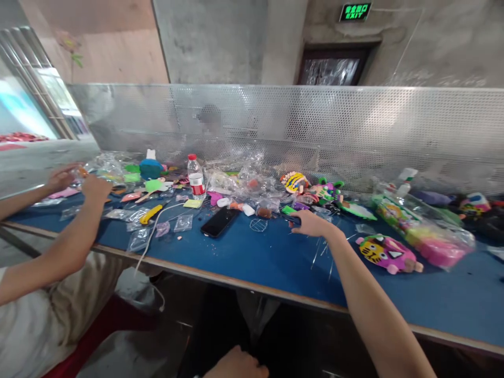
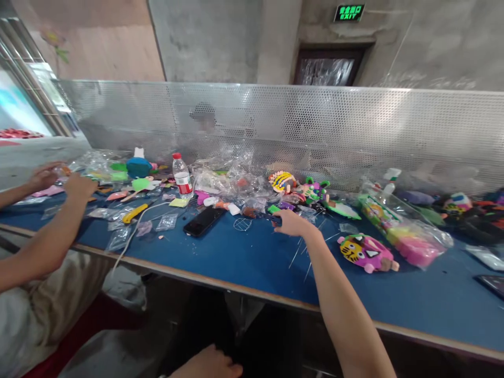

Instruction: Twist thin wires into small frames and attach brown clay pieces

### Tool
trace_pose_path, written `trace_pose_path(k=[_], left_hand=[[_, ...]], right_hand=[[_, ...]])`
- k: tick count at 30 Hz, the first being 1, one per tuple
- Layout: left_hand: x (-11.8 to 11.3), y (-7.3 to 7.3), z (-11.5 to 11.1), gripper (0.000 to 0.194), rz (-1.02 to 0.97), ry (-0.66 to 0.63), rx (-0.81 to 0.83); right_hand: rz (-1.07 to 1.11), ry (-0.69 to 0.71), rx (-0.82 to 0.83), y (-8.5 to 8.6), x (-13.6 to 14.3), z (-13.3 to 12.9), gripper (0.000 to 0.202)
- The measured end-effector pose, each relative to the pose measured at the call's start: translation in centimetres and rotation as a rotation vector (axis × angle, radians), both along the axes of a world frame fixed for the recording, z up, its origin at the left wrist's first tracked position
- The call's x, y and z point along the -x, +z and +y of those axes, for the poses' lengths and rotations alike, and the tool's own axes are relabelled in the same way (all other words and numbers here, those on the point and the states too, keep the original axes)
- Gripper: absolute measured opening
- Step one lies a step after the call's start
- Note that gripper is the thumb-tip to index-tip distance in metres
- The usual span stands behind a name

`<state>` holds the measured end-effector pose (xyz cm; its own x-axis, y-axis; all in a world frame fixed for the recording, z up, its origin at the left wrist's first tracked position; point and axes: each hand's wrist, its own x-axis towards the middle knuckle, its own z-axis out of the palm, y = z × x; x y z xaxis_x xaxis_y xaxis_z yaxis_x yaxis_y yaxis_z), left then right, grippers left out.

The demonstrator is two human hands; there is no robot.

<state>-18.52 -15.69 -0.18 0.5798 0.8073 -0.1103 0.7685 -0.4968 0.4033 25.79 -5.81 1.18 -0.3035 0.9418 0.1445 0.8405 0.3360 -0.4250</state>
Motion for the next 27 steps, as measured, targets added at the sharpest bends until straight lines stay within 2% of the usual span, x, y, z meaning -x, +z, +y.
trace_pose_path(k=[1, 3, 4, 6, 9, 11, 13, 16, 18, 20, 22, 24, 27], left_hand=[[1.6, 1.7, 2.1, 0.07, 0.012, 0.047, 0.021], [4.3, 4.4, 5.6, 0.061, 0.005, 0.163, 0.002], [5.3, 5.1, 6.7, 0.053, 0.004, 0.204, -0.017], [6.0, 5.0, 7.3, 0.045, 0.012, 0.211, -0.027], [4.4, 2.0, 5.0, 0.057, 0.029, 0.157, -0.018], [2.4, -0.3, 2.5, 0.063, 0.033, 0.085, -0.031], [0.0, -2.1, -0.3, 0.071, 0.031, 0.045, -0.033], [-4.2, -3.1, -4.7, 0.073, 0.008, -0.091, -0.056], [-6.9, -2.9, -7.1, 0.063, -0.026, -0.244, -0.072], [-9.1, -2.0, -8.1, 0.039, -0.052, -0.345, -0.095], [-10.5, -0.3, -7.2, 0.022, -0.064, -0.36, -0.121], [-11.4, 1.8, -4.4, 0.017, -0.039, -0.305, -0.213], [-12.9, 4.9, 1.4, 0.022, 0.022, -0.088, -0.45]], right_hand=[[0.029, -0.004, 0.04, 0.0, -0.7, 0.0, 0.018], [0.054, -0.032, 0.083, -0.1, -1.4, 0.0, 0.023], [0.052, -0.044, 0.091, -0.1, -1.6, 0.0, 0.026], [0.034, -0.057, 0.075, -0.2, -1.7, 0.0, 0.028], [-0.007, -0.089, 0.043, -0.4, -1.8, 0.2, 0.031], [-0.055, -0.124, 0.039, -0.6, -2.1, 0.3, 0.03], [-0.108, -0.16, 0.035, -0.7, -2.4, 0.4, 0.028], [-0.144, -0.188, 0.011, -0.9, -2.5, 0.4, 0.025], [-0.123, -0.176, -0.023, -0.8, -2.2, 0.4, 0.025], [-0.093, -0.174, -0.084, -0.7, -1.9, 0.4, 0.025], [-0.069, -0.182, -0.161, -0.3, -1.3, 0.4, 0.022], [-0.045, -0.172, -0.236, 0.0, -0.7, 0.4, 0.016], [0.043, -0.136, -0.354, 0.3, 0.4, 0.4, 0.015]])
